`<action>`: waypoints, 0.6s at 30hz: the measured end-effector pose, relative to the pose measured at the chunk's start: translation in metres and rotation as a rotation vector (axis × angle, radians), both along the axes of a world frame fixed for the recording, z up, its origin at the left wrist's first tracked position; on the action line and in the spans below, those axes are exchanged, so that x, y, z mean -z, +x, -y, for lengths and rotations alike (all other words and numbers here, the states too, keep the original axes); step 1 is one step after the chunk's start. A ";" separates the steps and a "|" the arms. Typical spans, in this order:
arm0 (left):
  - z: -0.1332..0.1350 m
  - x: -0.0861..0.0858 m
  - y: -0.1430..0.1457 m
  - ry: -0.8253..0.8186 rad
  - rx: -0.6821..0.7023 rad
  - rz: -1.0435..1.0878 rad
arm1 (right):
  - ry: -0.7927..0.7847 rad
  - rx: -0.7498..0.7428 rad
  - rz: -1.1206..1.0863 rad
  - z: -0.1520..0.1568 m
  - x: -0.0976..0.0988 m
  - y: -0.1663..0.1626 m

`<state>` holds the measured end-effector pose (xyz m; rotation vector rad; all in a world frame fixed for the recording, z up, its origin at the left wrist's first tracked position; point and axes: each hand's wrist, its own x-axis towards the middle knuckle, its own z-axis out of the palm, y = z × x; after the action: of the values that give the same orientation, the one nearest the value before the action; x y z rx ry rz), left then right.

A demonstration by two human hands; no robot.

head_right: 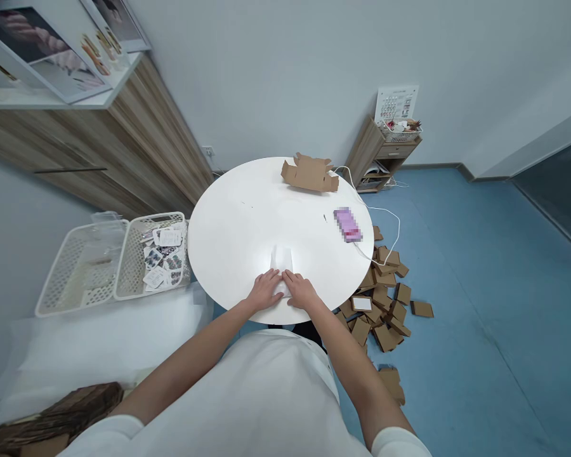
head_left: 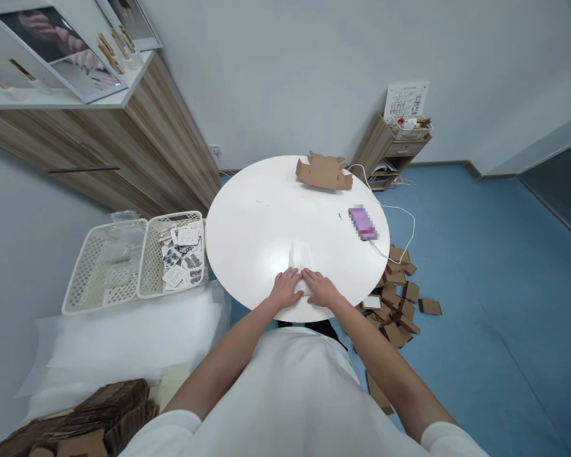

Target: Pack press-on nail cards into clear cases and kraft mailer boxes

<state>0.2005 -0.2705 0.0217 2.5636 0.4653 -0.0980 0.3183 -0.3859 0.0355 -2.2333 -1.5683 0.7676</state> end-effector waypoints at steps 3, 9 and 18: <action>-0.003 -0.006 0.000 -0.072 -0.030 0.014 | -0.037 0.013 -0.019 -0.006 0.001 0.000; -0.005 -0.017 -0.020 -0.230 0.136 -0.002 | -0.051 -0.038 -0.222 0.009 0.000 -0.002; -0.007 0.004 -0.006 -0.409 -0.259 -0.014 | -0.098 0.301 -0.623 0.000 -0.003 0.014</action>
<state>0.1949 -0.2631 0.0182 2.0877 0.6994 -0.1062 0.3327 -0.3855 0.0383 -1.9460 -0.8955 1.3007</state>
